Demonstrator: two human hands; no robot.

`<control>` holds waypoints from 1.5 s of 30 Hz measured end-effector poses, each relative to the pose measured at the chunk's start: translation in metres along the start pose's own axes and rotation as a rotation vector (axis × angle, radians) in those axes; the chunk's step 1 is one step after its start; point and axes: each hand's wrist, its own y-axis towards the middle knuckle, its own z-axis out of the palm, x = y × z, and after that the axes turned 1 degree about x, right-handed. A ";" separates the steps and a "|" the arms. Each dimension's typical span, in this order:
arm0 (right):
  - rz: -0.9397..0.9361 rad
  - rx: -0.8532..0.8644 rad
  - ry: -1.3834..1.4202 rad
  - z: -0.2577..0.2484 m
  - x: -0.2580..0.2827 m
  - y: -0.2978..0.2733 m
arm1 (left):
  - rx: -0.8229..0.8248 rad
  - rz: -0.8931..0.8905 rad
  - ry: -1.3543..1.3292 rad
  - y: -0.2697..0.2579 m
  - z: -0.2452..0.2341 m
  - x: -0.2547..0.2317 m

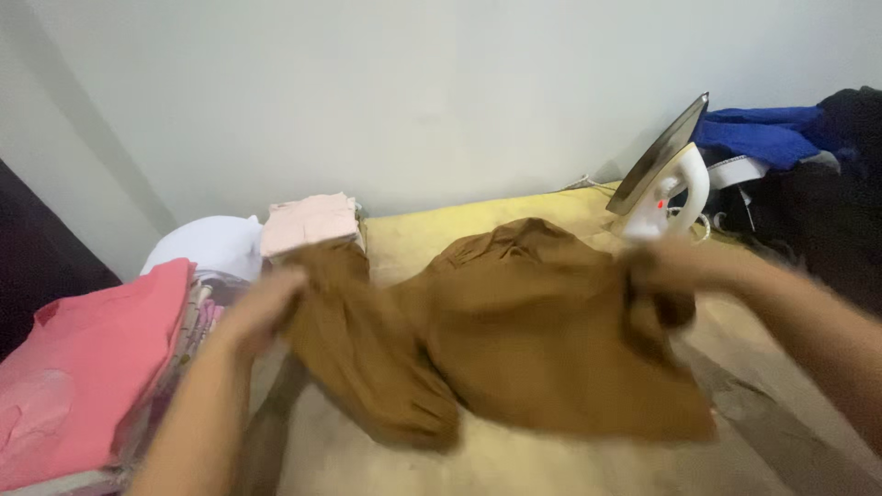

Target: The person irons a pink t-shirt, folds it, and places it on a stack. Then they retrieve a brown dress from a laundry basket, button it, and iron the sleeves and body. The person continues ironing the dress throughout the clip.

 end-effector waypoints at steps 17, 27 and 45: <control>0.217 -0.184 0.418 -0.091 -0.012 -0.074 | -0.139 0.253 0.472 -0.049 -0.007 -0.074; -0.165 0.975 0.657 0.031 -0.127 -0.071 | 0.785 -0.197 1.275 -0.150 0.016 0.002; 0.197 -0.495 0.067 0.107 0.000 0.039 | 0.227 0.168 1.021 -0.029 0.035 0.088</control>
